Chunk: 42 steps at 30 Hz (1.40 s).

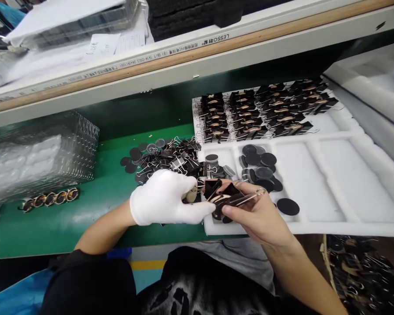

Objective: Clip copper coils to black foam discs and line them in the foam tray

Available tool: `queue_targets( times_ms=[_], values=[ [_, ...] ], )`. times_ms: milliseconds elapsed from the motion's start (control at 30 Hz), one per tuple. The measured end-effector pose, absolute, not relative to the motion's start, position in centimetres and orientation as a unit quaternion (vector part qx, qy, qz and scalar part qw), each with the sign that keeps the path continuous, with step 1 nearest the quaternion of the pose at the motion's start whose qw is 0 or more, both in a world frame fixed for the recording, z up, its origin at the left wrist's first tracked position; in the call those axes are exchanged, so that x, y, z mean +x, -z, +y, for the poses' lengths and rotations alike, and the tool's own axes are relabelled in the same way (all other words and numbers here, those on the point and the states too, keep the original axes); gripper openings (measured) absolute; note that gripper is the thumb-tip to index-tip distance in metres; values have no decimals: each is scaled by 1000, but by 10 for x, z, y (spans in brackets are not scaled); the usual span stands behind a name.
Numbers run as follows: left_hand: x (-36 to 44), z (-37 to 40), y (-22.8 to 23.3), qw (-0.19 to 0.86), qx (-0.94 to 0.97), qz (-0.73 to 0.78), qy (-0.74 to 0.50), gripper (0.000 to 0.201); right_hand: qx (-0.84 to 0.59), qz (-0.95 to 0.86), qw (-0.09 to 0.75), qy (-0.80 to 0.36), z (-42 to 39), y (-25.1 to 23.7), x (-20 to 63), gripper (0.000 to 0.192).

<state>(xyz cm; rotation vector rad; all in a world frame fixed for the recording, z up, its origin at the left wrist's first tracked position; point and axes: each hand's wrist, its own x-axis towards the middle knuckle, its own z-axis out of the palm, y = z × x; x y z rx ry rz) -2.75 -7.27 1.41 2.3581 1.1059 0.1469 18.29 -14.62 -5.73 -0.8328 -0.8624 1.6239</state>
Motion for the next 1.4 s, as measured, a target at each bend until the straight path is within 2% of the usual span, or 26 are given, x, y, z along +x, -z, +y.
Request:
queue_targets(
  times_ms=[67, 200, 333, 500, 667, 867, 1167, 1267, 1400],
  values=[
    [-29, -71, -14, 288, 862, 414, -60, 41, -347, -341, 585, -649, -144, 55, 181, 24],
    [-31, -69, -10, 331, 838, 422, -98, 32, -372, -235, 669, -598, -137, 50, 175, 22],
    [-28, -71, -5, 368, 825, 406, -136, 31, -417, -235, 668, -570, -132, 51, 172, 24],
    [-25, -75, -1, 417, 812, 395, -101, 37, -420, -234, 675, -560, -130, 51, 175, 32],
    [-20, -78, 1, 425, 801, 401, -135, 42, -424, -258, 678, -542, -127, 50, 184, 29],
    [-14, -83, 4, 427, 803, 389, -148, 46, -445, -273, 656, -545, -126, 53, 186, 35],
    [-14, -84, 1, 436, 794, 402, -133, 39, -446, -262, 657, -548, -129, 50, 174, 37],
    [-16, -81, -4, 538, 739, 388, -115, 32, -435, -281, 665, -538, -132, 52, 175, 37],
    [-13, -79, -4, 755, 532, 374, -83, 59, -367, -466, 666, -453, -140, 52, 192, 23]
  ],
)
